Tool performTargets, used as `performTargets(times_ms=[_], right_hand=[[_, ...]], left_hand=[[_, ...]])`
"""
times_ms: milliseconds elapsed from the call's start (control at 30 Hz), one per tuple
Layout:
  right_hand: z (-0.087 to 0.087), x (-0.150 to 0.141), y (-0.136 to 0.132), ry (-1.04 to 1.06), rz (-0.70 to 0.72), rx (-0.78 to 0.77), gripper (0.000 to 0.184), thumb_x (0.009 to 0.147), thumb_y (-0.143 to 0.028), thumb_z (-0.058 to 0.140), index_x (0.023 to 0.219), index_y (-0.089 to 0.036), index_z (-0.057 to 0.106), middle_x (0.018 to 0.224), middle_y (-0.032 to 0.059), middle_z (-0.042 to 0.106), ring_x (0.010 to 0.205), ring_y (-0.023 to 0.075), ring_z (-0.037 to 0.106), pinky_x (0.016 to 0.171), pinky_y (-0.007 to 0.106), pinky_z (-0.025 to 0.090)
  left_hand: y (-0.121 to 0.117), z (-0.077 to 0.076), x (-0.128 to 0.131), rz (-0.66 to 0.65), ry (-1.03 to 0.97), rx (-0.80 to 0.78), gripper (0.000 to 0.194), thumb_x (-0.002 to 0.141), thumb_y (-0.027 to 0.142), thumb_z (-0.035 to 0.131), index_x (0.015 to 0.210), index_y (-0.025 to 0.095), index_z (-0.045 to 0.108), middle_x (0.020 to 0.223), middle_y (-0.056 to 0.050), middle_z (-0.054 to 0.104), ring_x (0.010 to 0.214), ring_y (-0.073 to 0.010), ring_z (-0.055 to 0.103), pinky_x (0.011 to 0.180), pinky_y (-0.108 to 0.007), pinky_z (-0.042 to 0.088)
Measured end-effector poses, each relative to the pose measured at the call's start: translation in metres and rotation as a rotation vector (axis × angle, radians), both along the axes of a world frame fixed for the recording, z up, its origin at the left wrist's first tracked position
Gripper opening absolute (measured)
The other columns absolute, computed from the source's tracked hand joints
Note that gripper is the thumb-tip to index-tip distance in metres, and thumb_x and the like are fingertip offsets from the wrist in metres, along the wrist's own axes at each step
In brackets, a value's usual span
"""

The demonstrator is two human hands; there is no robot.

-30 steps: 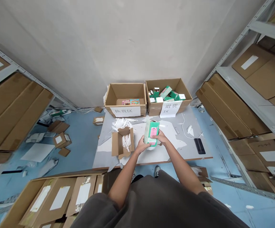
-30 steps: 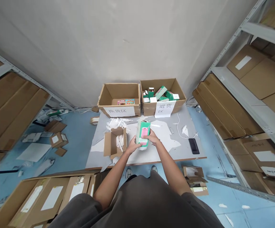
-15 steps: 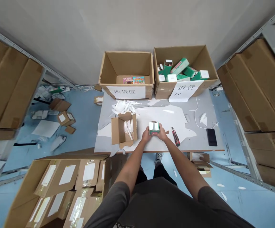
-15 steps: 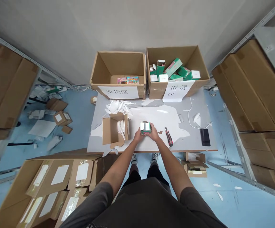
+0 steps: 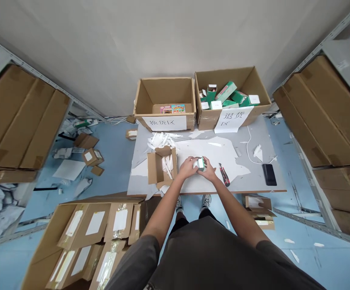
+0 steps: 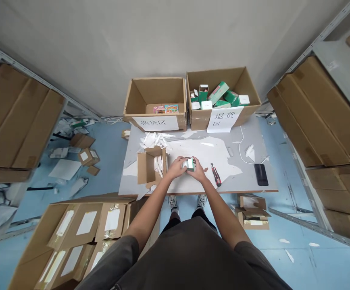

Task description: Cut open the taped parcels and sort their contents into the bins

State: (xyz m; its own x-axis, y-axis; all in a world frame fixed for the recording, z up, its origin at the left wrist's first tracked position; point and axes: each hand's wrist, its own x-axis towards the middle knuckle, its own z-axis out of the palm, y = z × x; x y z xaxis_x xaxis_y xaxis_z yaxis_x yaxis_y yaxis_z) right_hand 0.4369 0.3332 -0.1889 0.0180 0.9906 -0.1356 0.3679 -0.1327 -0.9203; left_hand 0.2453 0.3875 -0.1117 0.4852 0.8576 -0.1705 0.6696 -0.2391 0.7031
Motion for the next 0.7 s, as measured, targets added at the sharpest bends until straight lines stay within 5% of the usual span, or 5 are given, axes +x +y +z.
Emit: performTargets(times_ms=[167,367,467,700], right_hand=[[0.029,-0.006,0.007,-0.064,0.008,-0.033,0.088,0.071,-0.03,0.087,0.152,-0.029,0.053,0.152,0.0134,0.061,0.128,0.0341,0.066,0.108,0.052,0.055],[0.039,-0.005,0.012,-0.007,0.04,-0.082,0.085,0.068,-0.029,0.088,0.145,-0.03,0.054,0.147,0.0106,0.063,0.128,0.0319,0.067,0.102,0.047,0.058],[0.04,-0.003,0.012,0.017,0.065,-0.102,0.082,0.067,-0.033,0.089,0.141,-0.03,0.054,0.139,0.0087,0.066,0.124,0.0294,0.068,0.102,0.045,0.058],[0.043,0.001,0.012,0.036,0.04,-0.117,0.072,0.066,-0.035,0.089,0.13,-0.029,0.056,0.132,0.0083,0.068,0.117,0.0277,0.071,0.096,0.044,0.06]], left_hand=[[0.023,0.024,0.002,-0.104,0.207,-0.017,0.036,0.085,0.027,0.069,0.12,0.02,0.073,0.118,-0.011,0.067,0.1,-0.0272,0.071,0.095,-0.038,0.057],[0.022,0.027,0.001,-0.207,0.23,0.037,0.053,0.088,0.028,0.067,0.14,0.023,0.064,0.124,-0.011,0.069,0.106,-0.0279,0.071,0.096,-0.037,0.054],[0.022,0.029,0.007,-0.227,0.293,0.051,0.044,0.087,0.031,0.069,0.129,0.02,0.068,0.12,-0.013,0.07,0.103,-0.0299,0.072,0.092,-0.037,0.054],[0.024,0.01,-0.016,-0.009,0.01,-0.098,0.027,0.086,0.02,0.062,0.112,0.021,0.069,0.086,-0.001,0.072,0.081,-0.02,0.068,0.079,-0.03,0.053]])
